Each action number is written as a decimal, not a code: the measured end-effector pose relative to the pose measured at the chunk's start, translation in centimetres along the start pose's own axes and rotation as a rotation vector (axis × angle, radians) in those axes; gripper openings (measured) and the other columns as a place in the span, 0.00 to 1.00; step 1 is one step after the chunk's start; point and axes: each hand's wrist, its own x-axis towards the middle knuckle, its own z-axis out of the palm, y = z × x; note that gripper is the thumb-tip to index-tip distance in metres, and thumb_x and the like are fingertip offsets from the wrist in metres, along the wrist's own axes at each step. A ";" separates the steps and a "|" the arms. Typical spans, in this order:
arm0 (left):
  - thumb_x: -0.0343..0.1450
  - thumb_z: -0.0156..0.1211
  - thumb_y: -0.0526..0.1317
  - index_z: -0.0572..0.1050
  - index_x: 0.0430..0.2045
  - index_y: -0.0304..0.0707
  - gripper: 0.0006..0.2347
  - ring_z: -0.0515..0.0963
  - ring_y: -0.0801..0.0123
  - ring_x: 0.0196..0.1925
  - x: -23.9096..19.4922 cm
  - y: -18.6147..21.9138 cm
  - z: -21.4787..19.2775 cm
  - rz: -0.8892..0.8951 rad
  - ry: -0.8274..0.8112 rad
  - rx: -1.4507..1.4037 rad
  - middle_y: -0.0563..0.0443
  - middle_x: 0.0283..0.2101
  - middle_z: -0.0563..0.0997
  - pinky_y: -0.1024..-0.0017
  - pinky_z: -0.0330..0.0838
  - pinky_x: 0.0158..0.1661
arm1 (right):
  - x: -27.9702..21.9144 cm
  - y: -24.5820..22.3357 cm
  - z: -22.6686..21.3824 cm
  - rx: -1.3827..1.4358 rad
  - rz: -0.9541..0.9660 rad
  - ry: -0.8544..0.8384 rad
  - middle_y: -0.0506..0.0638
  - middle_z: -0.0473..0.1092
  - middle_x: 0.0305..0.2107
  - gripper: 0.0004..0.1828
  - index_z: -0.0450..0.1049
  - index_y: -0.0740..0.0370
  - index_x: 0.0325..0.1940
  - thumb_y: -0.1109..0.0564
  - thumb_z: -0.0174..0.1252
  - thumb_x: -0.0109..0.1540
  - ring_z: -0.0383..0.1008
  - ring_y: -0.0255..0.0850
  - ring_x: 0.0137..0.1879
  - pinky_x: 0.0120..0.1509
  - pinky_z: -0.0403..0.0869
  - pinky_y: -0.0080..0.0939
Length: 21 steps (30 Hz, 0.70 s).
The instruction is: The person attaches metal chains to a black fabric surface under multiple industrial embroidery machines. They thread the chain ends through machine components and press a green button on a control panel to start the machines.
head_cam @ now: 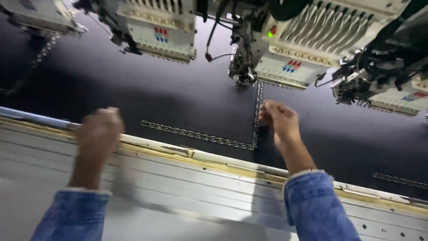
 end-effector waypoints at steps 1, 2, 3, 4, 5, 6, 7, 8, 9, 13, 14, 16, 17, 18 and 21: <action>0.83 0.49 0.55 0.71 0.23 0.64 0.16 0.76 0.83 0.23 1.4 -1.2 -1.1 0.003 0.000 -0.004 0.68 0.17 0.69 0.82 0.68 0.24 | 0.5 -0.3 0.2 -0.001 0.002 0.004 0.58 0.77 0.29 0.08 0.80 0.65 0.40 0.59 0.64 0.60 0.82 0.45 0.34 0.41 0.84 0.42; 0.87 0.41 0.50 0.75 0.29 0.50 0.18 0.80 0.69 0.26 3.0 -2.5 -2.2 -0.224 -0.318 -0.339 0.55 0.22 0.75 0.71 0.73 0.27 | 1.0 -0.7 0.4 0.101 0.035 0.061 0.59 0.77 0.29 0.08 0.79 0.66 0.41 0.60 0.65 0.59 0.82 0.45 0.33 0.40 0.85 0.41; 0.91 0.34 0.46 0.78 0.36 0.37 0.23 0.84 0.54 0.29 4.7 -3.9 -3.2 -0.456 -0.632 -0.671 0.42 0.27 0.80 0.60 0.78 0.30 | 1.6 -1.2 0.8 0.209 0.067 0.116 0.59 0.77 0.30 0.09 0.79 0.67 0.41 0.61 0.67 0.58 0.82 0.45 0.32 0.38 0.86 0.40; 0.91 0.34 0.46 0.78 0.36 0.37 0.23 0.84 0.54 0.29 4.6 -1.6 -3.6 -0.453 -0.629 -0.671 0.42 0.27 0.80 0.60 0.78 0.30 | 2.9 -0.7 1.1 0.212 0.067 0.118 0.59 0.77 0.30 0.09 0.79 0.67 0.41 0.61 0.67 0.58 0.82 0.45 0.32 0.38 0.86 0.40; 0.85 0.47 0.42 0.78 0.39 0.37 0.12 0.83 0.57 0.32 4.6 1.0 -4.1 -0.298 -0.327 -0.558 0.45 0.29 0.79 0.64 0.79 0.34 | 4.2 -0.3 1.2 0.214 0.112 0.124 0.59 0.77 0.27 0.07 0.80 0.63 0.37 0.58 0.68 0.57 0.83 0.45 0.30 0.36 0.86 0.45; 0.79 0.61 0.39 0.78 0.41 0.37 0.05 0.82 0.60 0.36 4.6 3.4 -4.6 -0.150 -0.025 -0.435 0.47 0.32 0.77 0.67 0.79 0.37 | 5.5 0.1 1.4 0.216 0.157 0.131 0.59 0.77 0.24 0.06 0.81 0.60 0.33 0.56 0.69 0.56 0.83 0.46 0.29 0.34 0.85 0.50; 0.79 0.61 0.39 0.78 0.41 0.37 0.05 0.82 0.60 0.36 6.3 6.2 -8.7 -0.148 -0.023 -0.437 0.47 0.32 0.77 0.67 0.79 0.37 | 6.0 0.3 1.6 0.217 0.157 0.134 0.59 0.77 0.24 0.06 0.81 0.60 0.33 0.56 0.69 0.56 0.83 0.46 0.29 0.34 0.85 0.50; 0.77 0.55 0.39 0.80 0.33 0.45 0.07 0.82 0.58 0.39 7.9 8.9 -12.7 -0.311 -0.217 -1.083 0.50 0.33 0.80 0.66 0.77 0.41 | 6.5 0.5 1.8 0.241 0.171 0.134 0.57 0.74 0.22 0.07 0.78 0.62 0.34 0.57 0.67 0.58 0.79 0.42 0.25 0.29 0.80 0.42; 0.76 0.49 0.39 0.83 0.25 0.53 0.14 0.83 0.57 0.42 9.8 11.6 -16.7 -0.471 -0.412 -1.728 0.52 0.34 0.84 0.65 0.75 0.45 | 7.2 0.5 2.3 0.268 0.179 0.130 0.55 0.72 0.21 0.08 0.75 0.65 0.35 0.58 0.66 0.60 0.74 0.39 0.22 0.23 0.75 0.34; 0.76 0.49 0.47 0.81 0.34 0.37 0.15 0.59 0.81 0.11 13.8 17.8 -21.7 -0.785 -1.185 -2.361 0.62 0.13 0.57 0.81 0.55 0.12 | 9.9 1.2 2.4 0.340 0.269 0.114 0.47 0.68 0.19 0.05 0.73 0.62 0.34 0.60 0.61 0.62 0.68 0.32 0.21 0.20 0.66 0.27; 0.77 0.46 0.47 0.79 0.39 0.37 0.15 0.55 0.83 0.12 14.7 19.7 -21.3 -0.863 -1.401 -2.445 0.66 0.16 0.53 0.82 0.50 0.12 | 11.1 2.0 2.4 0.372 0.313 0.085 0.44 0.66 0.19 0.05 0.72 0.60 0.34 0.60 0.60 0.63 0.66 0.30 0.21 0.20 0.65 0.24; 0.79 0.43 0.47 0.76 0.44 0.37 0.15 0.51 0.85 0.14 15.6 22.8 -20.3 -0.938 -1.626 -2.505 0.70 0.19 0.48 0.84 0.45 0.13 | 12.6 3.1 2.5 0.411 0.360 0.054 0.41 0.64 0.19 0.05 0.70 0.58 0.34 0.59 0.59 0.64 0.64 0.27 0.21 0.21 0.64 0.21; 0.79 0.43 0.47 0.75 0.44 0.38 0.14 0.50 0.86 0.13 15.7 24.3 -19.8 -0.965 -1.654 -2.552 0.71 0.18 0.48 0.84 0.43 0.12 | 13.1 3.2 2.5 0.388 0.401 0.021 0.40 0.61 0.17 0.07 0.70 0.56 0.31 0.56 0.58 0.64 0.62 0.28 0.20 0.21 0.62 0.21; 0.80 0.43 0.46 0.75 0.44 0.39 0.13 0.49 0.88 0.12 15.9 25.8 -19.2 -0.994 -1.681 -2.598 0.72 0.17 0.47 0.85 0.42 0.12 | 13.6 3.4 2.5 0.365 0.442 -0.012 0.39 0.58 0.15 0.10 0.71 0.54 0.29 0.54 0.57 0.64 0.60 0.30 0.19 0.21 0.60 0.21; 0.80 0.42 0.45 0.76 0.42 0.38 0.14 0.50 0.87 0.13 16.8 25.7 -19.9 -1.006 -1.675 -2.516 0.71 0.18 0.47 0.86 0.45 0.13 | 13.2 3.0 2.6 0.392 0.386 -0.038 0.40 0.60 0.21 0.03 0.66 0.58 0.37 0.61 0.52 0.66 0.64 0.26 0.23 0.23 0.64 0.16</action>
